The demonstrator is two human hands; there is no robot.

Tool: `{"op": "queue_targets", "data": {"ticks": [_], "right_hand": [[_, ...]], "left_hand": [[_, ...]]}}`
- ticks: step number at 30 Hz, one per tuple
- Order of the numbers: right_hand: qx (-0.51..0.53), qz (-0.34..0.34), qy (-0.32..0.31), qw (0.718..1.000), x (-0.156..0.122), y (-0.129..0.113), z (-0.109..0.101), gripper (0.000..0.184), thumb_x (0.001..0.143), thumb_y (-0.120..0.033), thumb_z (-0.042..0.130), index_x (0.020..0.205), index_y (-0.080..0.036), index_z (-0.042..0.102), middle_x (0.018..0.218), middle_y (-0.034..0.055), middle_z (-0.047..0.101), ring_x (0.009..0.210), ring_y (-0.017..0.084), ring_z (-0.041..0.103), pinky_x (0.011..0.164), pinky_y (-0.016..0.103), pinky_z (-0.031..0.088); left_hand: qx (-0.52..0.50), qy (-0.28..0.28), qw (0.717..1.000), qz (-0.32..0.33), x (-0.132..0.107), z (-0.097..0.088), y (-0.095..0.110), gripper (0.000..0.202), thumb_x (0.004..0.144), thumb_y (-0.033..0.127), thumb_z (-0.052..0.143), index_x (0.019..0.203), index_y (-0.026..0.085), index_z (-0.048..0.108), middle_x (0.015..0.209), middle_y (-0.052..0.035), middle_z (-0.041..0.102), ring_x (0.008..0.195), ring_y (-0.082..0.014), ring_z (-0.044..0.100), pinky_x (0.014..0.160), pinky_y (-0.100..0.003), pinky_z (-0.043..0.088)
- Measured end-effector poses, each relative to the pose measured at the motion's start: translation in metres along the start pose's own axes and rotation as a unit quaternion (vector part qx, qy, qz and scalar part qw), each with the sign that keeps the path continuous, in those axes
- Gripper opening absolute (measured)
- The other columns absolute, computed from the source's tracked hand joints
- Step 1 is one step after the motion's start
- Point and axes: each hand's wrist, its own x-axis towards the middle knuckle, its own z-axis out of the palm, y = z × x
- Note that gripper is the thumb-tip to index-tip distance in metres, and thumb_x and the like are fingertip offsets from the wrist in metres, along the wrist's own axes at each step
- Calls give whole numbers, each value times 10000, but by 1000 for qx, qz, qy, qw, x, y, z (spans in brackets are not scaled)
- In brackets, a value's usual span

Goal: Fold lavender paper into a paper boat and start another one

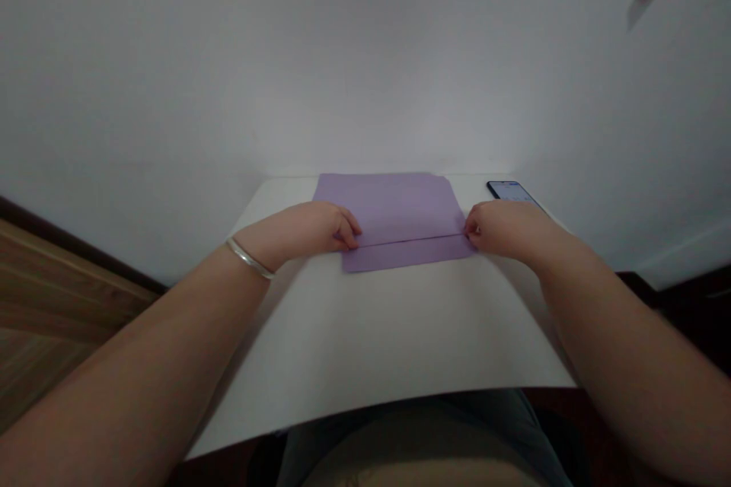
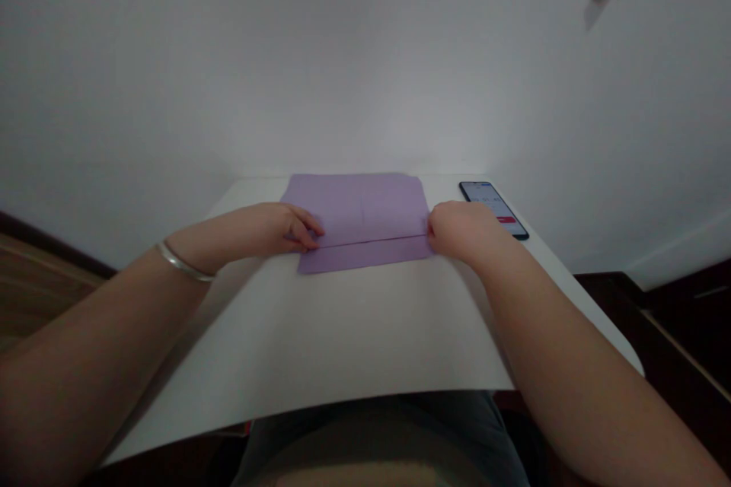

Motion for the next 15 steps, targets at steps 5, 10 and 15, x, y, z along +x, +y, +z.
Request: {"op": "queue_targets", "data": {"ticks": [5, 10, 15], "right_hand": [[17, -3, 64, 998, 1, -7, 0, 298, 835, -366, 496, 821, -209, 749, 880, 108, 730, 737, 228, 641, 588, 309, 428], [125, -131, 171, 968, -1, -30, 1, 232, 852, -255, 532, 983, -231, 721, 1038, 58, 697, 981, 222, 596, 800, 316, 457], [190, -217, 159, 944, 0, -49, 3, 284, 878, -198, 518, 1081, -260, 706, 1060, 35, 685, 981, 187, 595, 841, 292, 453]], "left_hand": [[-18, 6, 999, -34, 1, 2, 3, 178, 806, 167, 577, 830, 188, 752, 1001, -44, 715, 852, -135, 648, 818, -222, 472], [4, 66, 997, -50, 3, 4, 14, 195, 829, 227, 600, 993, 174, 691, 992, -59, 672, 920, -170, 610, 849, -265, 456], [20, 114, 993, 6, 8, 9, 20, 297, 848, 166, 544, 1123, 193, 651, 1115, -80, 649, 1024, -190, 585, 932, -318, 442]]}}
